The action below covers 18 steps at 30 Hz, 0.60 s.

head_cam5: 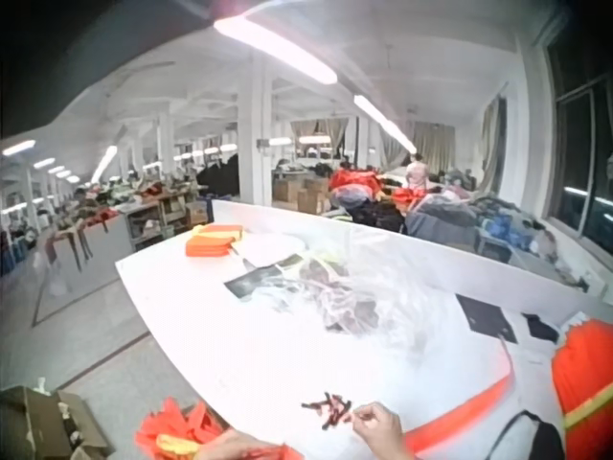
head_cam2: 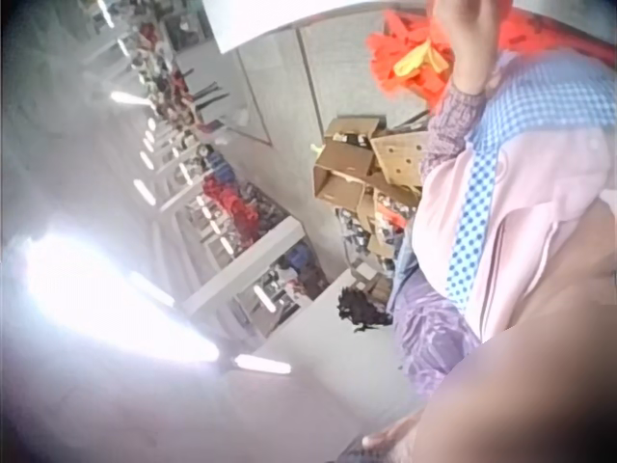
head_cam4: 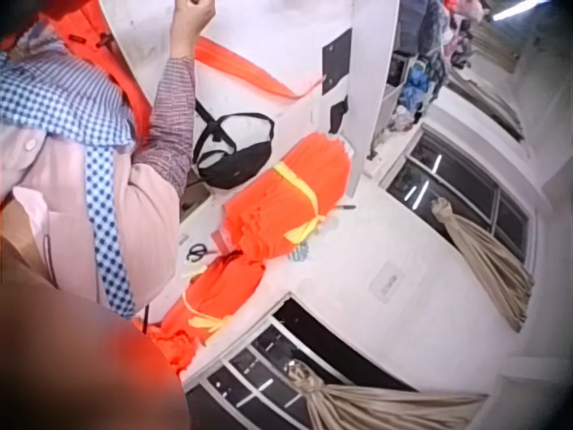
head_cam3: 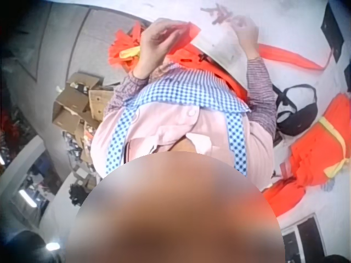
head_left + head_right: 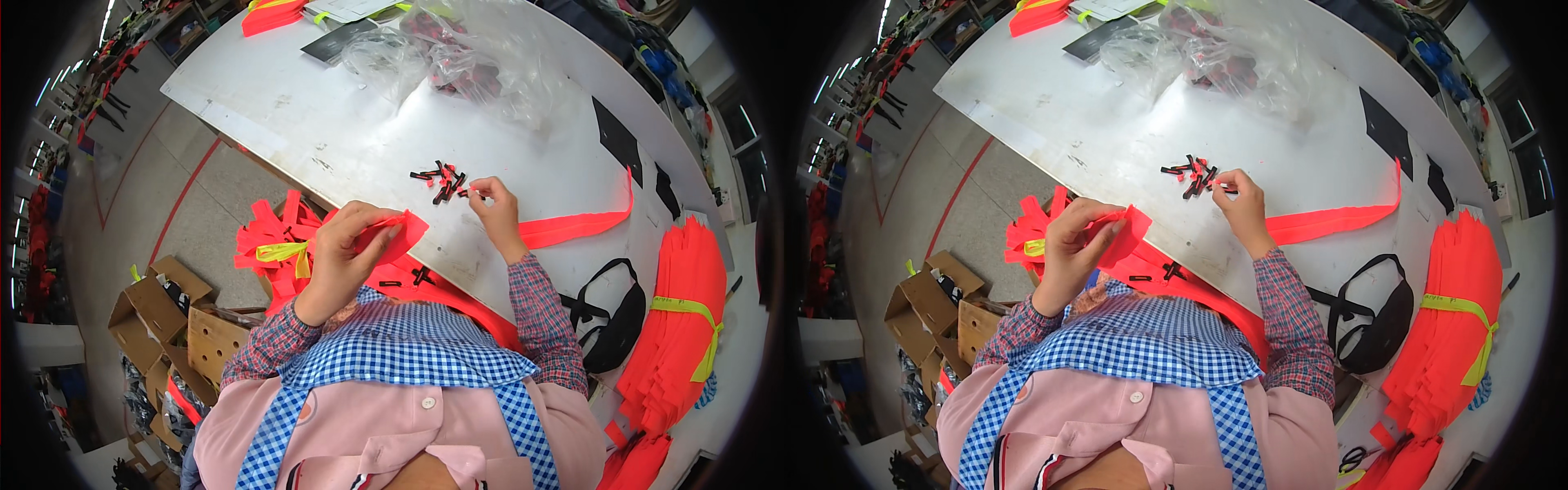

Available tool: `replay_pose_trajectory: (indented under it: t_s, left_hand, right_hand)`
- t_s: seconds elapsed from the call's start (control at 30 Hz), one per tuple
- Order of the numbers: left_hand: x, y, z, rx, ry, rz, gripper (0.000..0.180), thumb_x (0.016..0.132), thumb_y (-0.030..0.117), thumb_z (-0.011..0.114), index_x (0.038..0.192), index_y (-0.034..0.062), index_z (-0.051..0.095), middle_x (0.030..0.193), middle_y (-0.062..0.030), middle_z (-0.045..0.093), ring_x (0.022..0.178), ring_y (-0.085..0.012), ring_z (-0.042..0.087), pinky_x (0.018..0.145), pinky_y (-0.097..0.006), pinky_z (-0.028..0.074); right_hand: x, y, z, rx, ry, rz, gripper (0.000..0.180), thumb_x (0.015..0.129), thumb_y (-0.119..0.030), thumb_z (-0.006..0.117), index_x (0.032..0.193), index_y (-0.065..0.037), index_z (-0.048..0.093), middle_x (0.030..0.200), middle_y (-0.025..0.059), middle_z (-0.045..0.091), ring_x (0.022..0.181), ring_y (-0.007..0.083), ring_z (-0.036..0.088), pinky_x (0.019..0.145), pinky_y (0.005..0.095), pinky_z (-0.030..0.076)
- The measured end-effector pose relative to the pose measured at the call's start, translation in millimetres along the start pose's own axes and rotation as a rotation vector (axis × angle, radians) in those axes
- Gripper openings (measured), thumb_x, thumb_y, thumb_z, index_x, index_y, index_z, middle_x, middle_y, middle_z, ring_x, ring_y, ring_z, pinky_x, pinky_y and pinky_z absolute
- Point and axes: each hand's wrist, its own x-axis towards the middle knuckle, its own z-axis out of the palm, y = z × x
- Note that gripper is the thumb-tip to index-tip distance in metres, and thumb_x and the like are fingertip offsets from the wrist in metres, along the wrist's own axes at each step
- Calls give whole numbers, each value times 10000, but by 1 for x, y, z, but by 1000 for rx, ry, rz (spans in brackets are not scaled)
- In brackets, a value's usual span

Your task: Attaching zipper sliders to pink fabric strips at a workbench.

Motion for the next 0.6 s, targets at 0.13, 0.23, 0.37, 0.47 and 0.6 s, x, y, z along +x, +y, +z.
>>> replay_pose_trajectory:
  t_s: [0.13, 0.23, 0.37, 0.47, 0.6]
  left_hand:
    - [4, 5, 9, 43, -4, 95, 245, 797, -58, 648, 1025, 27, 674, 896, -95, 643, 818, -187, 632, 707, -269, 496]
    - [5, 9, 15, 63, -34, 137, 261, 786, -67, 651, 1030, 24, 669, 903, -104, 640, 818, -203, 642, 695, -275, 508]
    - [4, 16, 18, 104, -46, 187, 275, 770, -72, 663, 1029, 21, 664, 905, -108, 635, 809, -221, 647, 673, -281, 513]
    - [2, 13, 17, 96, -38, 204, 277, 768, -68, 670, 1029, 23, 663, 899, -105, 633, 805, -220, 646, 665, -283, 514]
    - [0, 16, 16, 112, -48, 214, 292, 765, -64, 676, 1041, 31, 662, 899, -102, 625, 794, -214, 643, 652, -285, 513]
  right_hand:
    - [-10, -81, -25, 706, -44, 178, 83, 826, -13, 646, 883, -5, 585, 905, 76, 654, 816, 93, 634, 720, 240, 515]
    - [-26, -128, -32, 765, -124, 133, 120, 820, -6, 654, 926, -6, 598, 844, 68, 657, 793, 87, 644, 719, 225, 520]
    - [-34, -151, -34, 371, -131, -109, 185, 822, -16, 672, 1002, -6, 628, 791, 52, 674, 709, 98, 654, 653, 232, 534]
    - [-33, -160, -40, 339, -172, -152, 176, 814, -52, 707, 967, 1, 638, 798, 63, 681, 705, 98, 653, 640, 238, 532]
    - [-33, -172, -49, 192, -246, -170, 179, 807, -94, 733, 933, -3, 644, 800, 70, 676, 689, 113, 655, 610, 246, 523]
